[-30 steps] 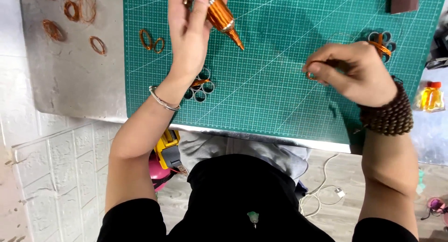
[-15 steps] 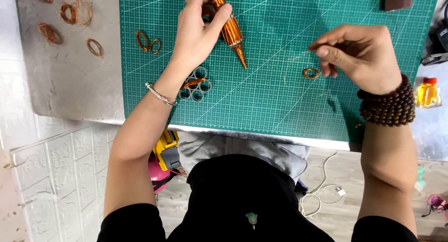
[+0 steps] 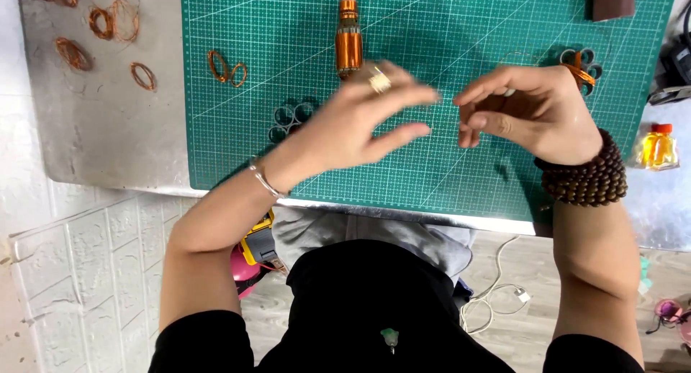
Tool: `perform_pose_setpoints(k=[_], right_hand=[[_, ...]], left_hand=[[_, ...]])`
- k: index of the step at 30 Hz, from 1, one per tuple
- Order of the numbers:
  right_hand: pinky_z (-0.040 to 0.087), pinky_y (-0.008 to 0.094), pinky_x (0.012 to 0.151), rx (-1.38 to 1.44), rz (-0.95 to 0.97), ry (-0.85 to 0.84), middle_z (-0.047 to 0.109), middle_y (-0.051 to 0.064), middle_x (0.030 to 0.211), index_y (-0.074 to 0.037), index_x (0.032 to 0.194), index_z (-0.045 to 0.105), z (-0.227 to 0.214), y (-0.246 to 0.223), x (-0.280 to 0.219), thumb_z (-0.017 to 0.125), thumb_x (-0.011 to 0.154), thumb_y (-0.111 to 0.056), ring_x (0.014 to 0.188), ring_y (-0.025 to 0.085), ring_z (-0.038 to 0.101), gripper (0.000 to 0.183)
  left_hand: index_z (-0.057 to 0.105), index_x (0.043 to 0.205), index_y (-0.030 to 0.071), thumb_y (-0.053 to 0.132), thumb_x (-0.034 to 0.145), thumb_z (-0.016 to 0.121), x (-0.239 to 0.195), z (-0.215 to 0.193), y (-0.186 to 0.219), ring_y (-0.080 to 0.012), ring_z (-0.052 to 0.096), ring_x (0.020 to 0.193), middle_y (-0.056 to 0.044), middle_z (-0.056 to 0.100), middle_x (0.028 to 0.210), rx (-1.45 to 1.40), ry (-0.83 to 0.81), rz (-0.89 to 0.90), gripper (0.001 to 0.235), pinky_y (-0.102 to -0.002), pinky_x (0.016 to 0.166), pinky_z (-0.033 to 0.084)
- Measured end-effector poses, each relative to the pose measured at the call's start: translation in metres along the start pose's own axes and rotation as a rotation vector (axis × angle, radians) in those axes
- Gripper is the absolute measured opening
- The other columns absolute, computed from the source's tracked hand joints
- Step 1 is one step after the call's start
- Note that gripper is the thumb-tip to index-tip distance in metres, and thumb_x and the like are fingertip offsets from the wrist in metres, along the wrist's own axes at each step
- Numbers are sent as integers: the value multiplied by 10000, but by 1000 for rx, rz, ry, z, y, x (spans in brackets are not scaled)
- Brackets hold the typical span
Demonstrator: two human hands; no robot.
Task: Winding copper wire onto a metal core and assembling the parts into a plastic frame.
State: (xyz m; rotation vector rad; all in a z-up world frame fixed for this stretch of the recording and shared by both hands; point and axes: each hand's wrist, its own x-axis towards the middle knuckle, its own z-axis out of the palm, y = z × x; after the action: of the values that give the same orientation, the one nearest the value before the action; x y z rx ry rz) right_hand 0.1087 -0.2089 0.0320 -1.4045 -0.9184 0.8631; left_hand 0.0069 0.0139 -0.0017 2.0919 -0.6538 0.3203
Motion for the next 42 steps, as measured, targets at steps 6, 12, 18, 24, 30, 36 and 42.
perform_pose_setpoints(k=[6,12,18,24,30,36,42], right_hand=[[560,225,674,-189,97,-7,666,125,835,45,1042,612,-11,-4,-6,612,825,-40,746,162,656,233],[545,257,671,-438,135,46,662,197,916,108,937,631,-43,-6,-17,631,827,66,744,214,643,118],[481,244,647,-513,225,139,644,208,909,130,956,635,-55,-1,-27,626,915,85,748,206,599,61],[449,233,627,-592,194,247,629,202,929,126,1032,644,-67,5,-42,618,1068,75,700,192,566,68],[285,273,528,-281,63,320,387,65,708,-36,968,424,-106,52,-63,388,1162,-131,507,130,291,219],[223,131,448,362,-98,110,538,-318,1244,-395,1398,490,-150,100,-94,329,1108,-304,469,4,162,343],[161,174,414,-40,-64,244,155,-106,664,-250,1187,392,-111,51,-68,291,1115,-362,468,36,104,167]], left_hand=[[602,889,28,102,950,550,-1,-4,4,-92,358,483,-30,551,720,-285,11,-95,109,-217,469,296],[619,766,29,98,916,613,1,-35,6,-114,397,482,-22,488,550,-211,227,-58,166,-258,532,338],[538,968,58,190,998,513,-7,-52,-7,-108,433,575,-21,484,708,-555,495,-63,138,-219,537,381],[555,1256,135,128,1073,478,-21,-64,-29,-198,403,670,-97,470,894,-820,642,-25,199,-346,719,368],[519,1139,6,239,1050,446,-4,-71,-13,-279,636,921,-172,614,988,-250,444,-27,259,-363,855,569],[547,1184,12,191,968,612,-4,-53,-15,-193,622,817,-122,650,1050,112,16,-188,289,-317,743,529],[674,954,6,86,946,605,0,-34,-13,-116,508,479,-61,677,752,47,-97,-87,106,-264,555,468]])
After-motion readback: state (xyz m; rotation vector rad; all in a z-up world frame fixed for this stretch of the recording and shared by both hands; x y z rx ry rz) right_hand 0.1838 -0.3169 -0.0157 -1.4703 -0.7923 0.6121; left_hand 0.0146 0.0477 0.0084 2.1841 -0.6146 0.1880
